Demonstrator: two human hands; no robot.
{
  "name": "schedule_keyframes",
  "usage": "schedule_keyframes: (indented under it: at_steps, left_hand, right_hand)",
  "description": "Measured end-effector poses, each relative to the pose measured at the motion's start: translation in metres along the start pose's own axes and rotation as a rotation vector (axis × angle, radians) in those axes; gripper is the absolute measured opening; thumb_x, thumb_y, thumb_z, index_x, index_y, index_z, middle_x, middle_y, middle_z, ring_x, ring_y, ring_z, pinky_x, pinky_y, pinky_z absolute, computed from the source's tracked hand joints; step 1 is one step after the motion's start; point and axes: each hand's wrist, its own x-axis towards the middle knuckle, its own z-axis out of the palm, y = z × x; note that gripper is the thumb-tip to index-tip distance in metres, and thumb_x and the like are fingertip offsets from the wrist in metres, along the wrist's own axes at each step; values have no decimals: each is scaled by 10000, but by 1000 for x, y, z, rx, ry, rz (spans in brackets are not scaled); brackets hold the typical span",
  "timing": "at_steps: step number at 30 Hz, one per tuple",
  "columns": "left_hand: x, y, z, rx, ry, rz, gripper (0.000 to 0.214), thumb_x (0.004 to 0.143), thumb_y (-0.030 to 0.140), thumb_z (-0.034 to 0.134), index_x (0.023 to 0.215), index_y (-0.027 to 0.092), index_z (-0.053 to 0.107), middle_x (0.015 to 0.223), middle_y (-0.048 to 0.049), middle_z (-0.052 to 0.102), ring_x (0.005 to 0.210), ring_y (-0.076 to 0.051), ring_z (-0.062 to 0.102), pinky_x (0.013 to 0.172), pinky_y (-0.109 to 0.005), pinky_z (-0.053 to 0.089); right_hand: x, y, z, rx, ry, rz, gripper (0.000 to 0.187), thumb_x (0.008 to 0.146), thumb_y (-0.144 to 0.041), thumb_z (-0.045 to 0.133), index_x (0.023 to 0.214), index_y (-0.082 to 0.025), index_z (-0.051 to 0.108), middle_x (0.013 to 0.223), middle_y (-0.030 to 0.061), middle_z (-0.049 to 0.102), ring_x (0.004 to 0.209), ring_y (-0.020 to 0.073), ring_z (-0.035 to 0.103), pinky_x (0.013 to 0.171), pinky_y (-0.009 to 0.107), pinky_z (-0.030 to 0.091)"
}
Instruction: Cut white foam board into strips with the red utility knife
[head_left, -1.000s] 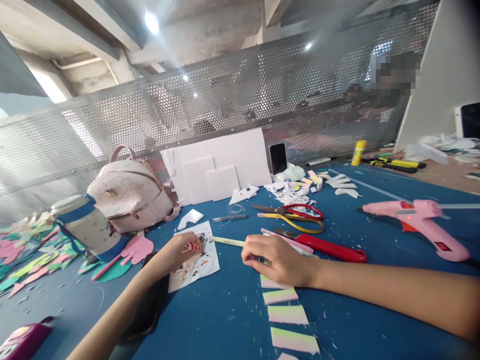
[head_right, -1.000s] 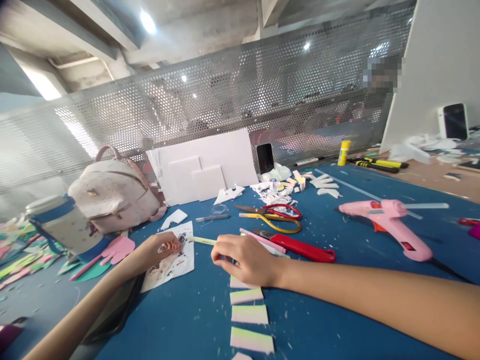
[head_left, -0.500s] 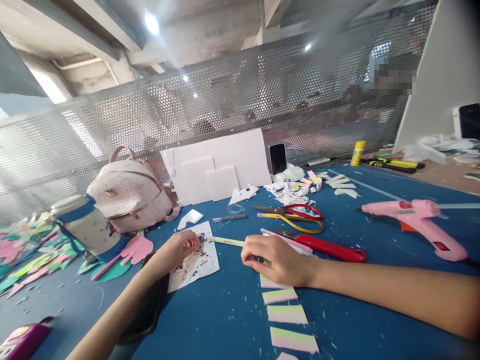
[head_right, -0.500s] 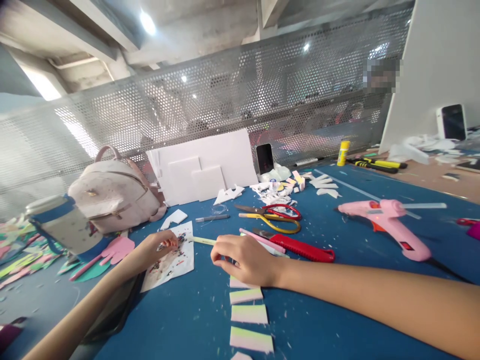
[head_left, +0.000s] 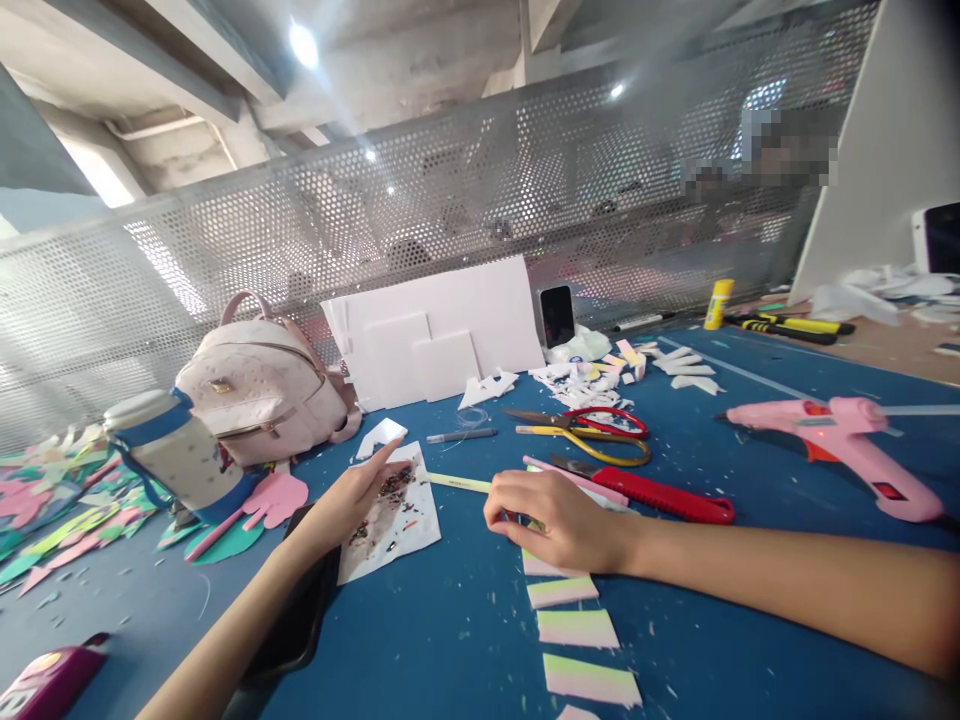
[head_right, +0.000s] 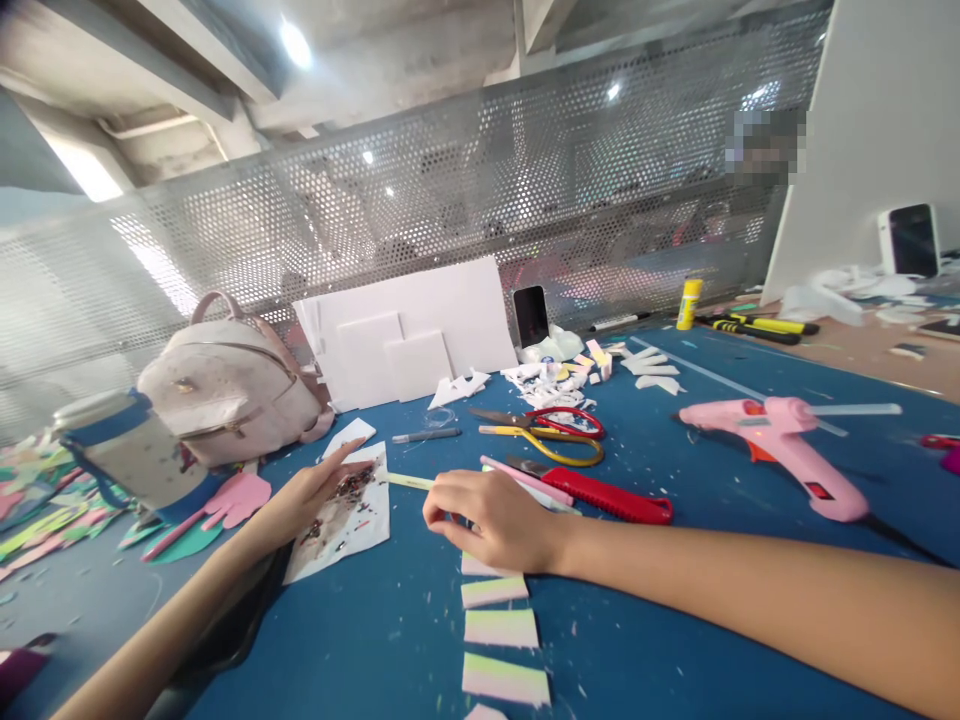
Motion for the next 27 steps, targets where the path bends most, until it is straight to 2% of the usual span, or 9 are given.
schedule_keyframes:
  at_steps: [3, 8, 11, 16, 21, 27]
  left_hand:
    - [0, 0, -3, 11, 10, 1, 526, 1056, 322, 306, 1580, 320, 259, 1339, -19, 697, 1241, -254, 647, 1026, -372, 467]
    - [1, 0, -5, 37, 17, 9, 528, 1039, 341, 341, 1561, 257, 326, 1248, -58, 748, 1154, -265, 689, 1005, -380, 480]
    - [0, -1, -6, 68, 30, -7, 528, 1033, 322, 331, 1556, 249, 337, 1178, -43, 780, 1089, -259, 713, 972, -369, 496]
    - [-2, 0, -10, 92, 36, -15, 524, 1024, 316, 379, 1547, 280, 360, 1101, -8, 803, 1044, -252, 731, 944, -347, 507]
    - [-2, 0, -10, 152, 54, 13, 508, 1025, 298, 360, 1529, 256, 400, 1034, -21, 814, 1058, -253, 726, 942, -355, 514]
    - [-2, -1, -10, 230, 143, 66, 472, 990, 254, 406, 1448, 240, 519, 920, -32, 817, 942, -241, 751, 865, -322, 546]
  right_hand:
    - [-1, 1, 1, 6, 0, -9, 96, 951, -118, 542, 918, -190, 596, 864, 13, 627, 771, 143, 539, 706, 263, 396]
    - [0, 1, 1, 5, 5, -15, 92, 954, -126, 545, 908, -188, 595, 855, 10, 628, 765, 138, 535, 698, 257, 391]
    - [1, 1, 1, 7, 4, -12, 93, 949, -122, 549, 904, -186, 597, 856, 11, 634, 760, 136, 536, 697, 254, 391]
    - [1, 1, 0, 5, 1, -14, 101, 954, -131, 543, 900, -187, 606, 853, 19, 643, 761, 146, 544, 699, 263, 397]
    - [0, 0, 0, 3, -2, -8, 101, 956, -137, 545, 896, -188, 608, 846, 14, 640, 752, 142, 545, 692, 260, 402]
    - [0, 2, 2, 8, -2, -7, 91, 949, -125, 553, 902, -187, 600, 850, 9, 641, 776, 140, 548, 709, 254, 399]
